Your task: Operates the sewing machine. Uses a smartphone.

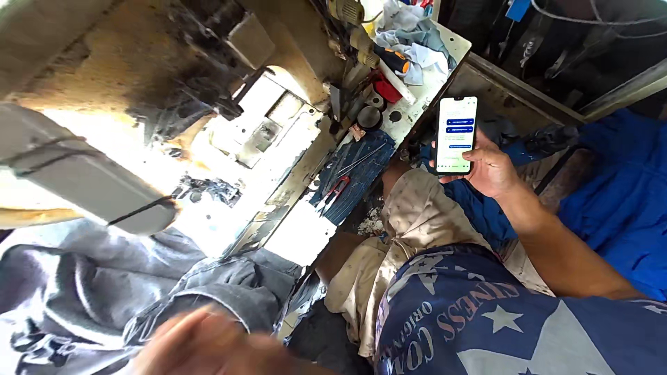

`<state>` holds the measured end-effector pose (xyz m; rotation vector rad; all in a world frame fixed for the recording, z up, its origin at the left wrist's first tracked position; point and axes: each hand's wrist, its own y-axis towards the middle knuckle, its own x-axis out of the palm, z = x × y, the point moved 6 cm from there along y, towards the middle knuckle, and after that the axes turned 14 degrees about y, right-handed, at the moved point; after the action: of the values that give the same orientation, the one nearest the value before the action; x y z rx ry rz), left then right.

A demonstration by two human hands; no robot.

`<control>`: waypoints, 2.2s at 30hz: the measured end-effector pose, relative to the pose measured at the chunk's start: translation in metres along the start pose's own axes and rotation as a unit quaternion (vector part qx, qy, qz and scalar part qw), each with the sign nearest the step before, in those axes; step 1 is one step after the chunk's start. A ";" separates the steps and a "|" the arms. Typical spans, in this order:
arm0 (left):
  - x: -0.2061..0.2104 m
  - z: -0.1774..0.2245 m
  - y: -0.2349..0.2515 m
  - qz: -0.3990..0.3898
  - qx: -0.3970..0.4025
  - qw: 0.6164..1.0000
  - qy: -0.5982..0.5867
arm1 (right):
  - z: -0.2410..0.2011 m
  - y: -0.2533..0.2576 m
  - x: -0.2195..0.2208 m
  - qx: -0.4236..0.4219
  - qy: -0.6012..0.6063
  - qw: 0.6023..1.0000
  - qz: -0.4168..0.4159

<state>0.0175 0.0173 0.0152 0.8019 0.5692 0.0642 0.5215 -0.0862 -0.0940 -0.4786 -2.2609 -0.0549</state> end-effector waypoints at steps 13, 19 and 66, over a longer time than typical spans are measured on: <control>0.293 0.103 0.031 -0.395 0.088 0.914 -0.009 | 0.009 0.032 0.063 0.025 -0.019 0.998 -0.057; 0.315 0.087 0.033 -0.434 0.096 0.895 -0.034 | 0.020 0.042 0.067 0.030 -0.004 0.998 -0.060; 0.303 0.073 0.020 -0.378 0.050 0.922 -0.073 | 0.034 0.049 0.088 -0.153 -0.215 0.964 -0.031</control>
<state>0.3148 0.0635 -0.0697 0.6324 0.7117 -0.7362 0.4618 -0.0064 -0.0580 -0.6286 -2.7113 -0.3692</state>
